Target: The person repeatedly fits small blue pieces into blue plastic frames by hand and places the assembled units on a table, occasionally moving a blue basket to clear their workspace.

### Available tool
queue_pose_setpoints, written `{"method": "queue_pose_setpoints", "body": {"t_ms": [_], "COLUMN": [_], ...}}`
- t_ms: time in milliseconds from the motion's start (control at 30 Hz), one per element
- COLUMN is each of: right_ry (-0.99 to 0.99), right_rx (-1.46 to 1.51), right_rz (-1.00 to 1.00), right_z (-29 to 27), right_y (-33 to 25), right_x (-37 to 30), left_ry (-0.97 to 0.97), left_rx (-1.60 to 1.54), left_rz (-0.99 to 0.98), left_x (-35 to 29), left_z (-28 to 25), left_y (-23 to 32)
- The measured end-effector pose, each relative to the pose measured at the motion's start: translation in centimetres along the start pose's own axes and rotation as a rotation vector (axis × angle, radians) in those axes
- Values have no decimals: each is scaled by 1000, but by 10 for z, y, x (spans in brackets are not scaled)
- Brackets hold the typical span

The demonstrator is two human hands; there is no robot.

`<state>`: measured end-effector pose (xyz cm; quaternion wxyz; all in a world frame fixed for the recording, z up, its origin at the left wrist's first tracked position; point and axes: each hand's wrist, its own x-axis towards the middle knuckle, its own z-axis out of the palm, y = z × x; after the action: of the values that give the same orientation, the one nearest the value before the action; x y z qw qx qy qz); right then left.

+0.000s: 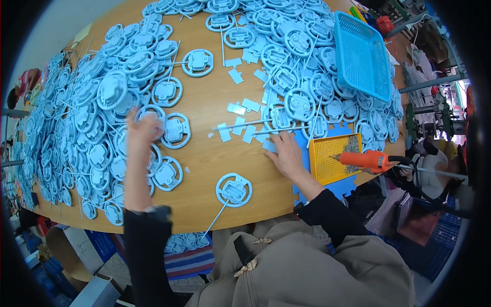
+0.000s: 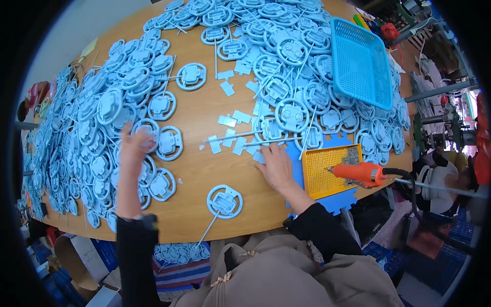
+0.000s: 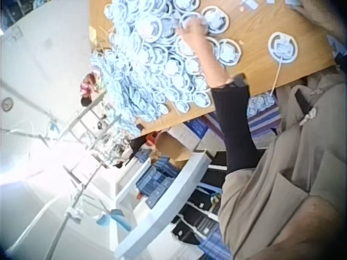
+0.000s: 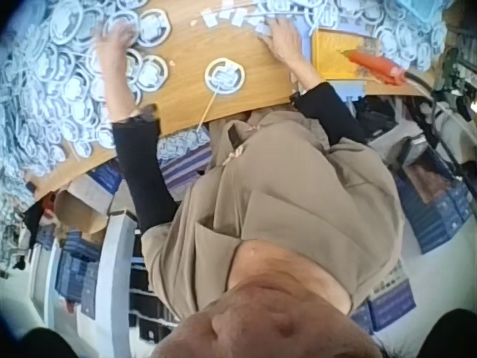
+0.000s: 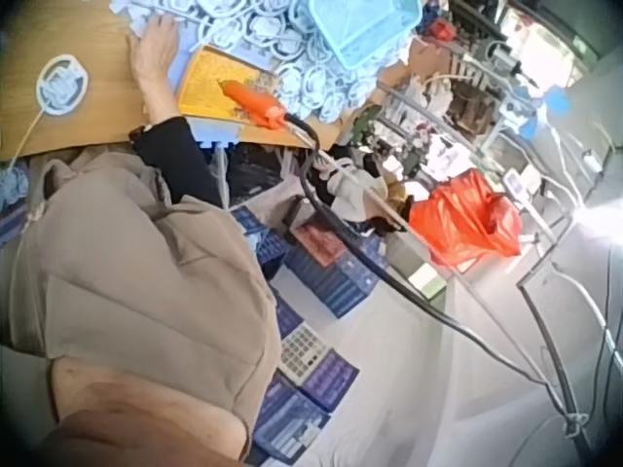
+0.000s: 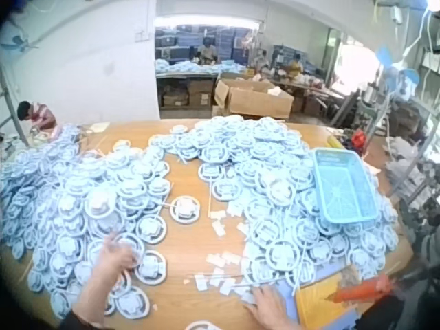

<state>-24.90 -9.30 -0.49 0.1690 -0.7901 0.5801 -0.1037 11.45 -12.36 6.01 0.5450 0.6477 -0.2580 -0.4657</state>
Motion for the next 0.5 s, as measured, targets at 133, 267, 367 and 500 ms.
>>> {"method": "queue_pose_setpoints", "body": {"t_ms": [133, 267, 367, 500], "right_ry": [38, 83, 100, -126], "right_rx": [-57, 13, 259, 641], "right_rz": [-120, -181, -19, -75], "right_z": [6, 1, -2, 11], "right_y": [6, 16, 10, -54], "right_x": [4, 11, 9, -31], "left_ry": [-534, -456, -382, -246], "left_rx": [774, 1202, 1263, 1149], "left_rz": [38, 419, 410, 408], "left_x": [-88, -173, -184, -180], "left_z": [47, 68, 63, 56], "left_y": [-79, -83, -98, -118]}}
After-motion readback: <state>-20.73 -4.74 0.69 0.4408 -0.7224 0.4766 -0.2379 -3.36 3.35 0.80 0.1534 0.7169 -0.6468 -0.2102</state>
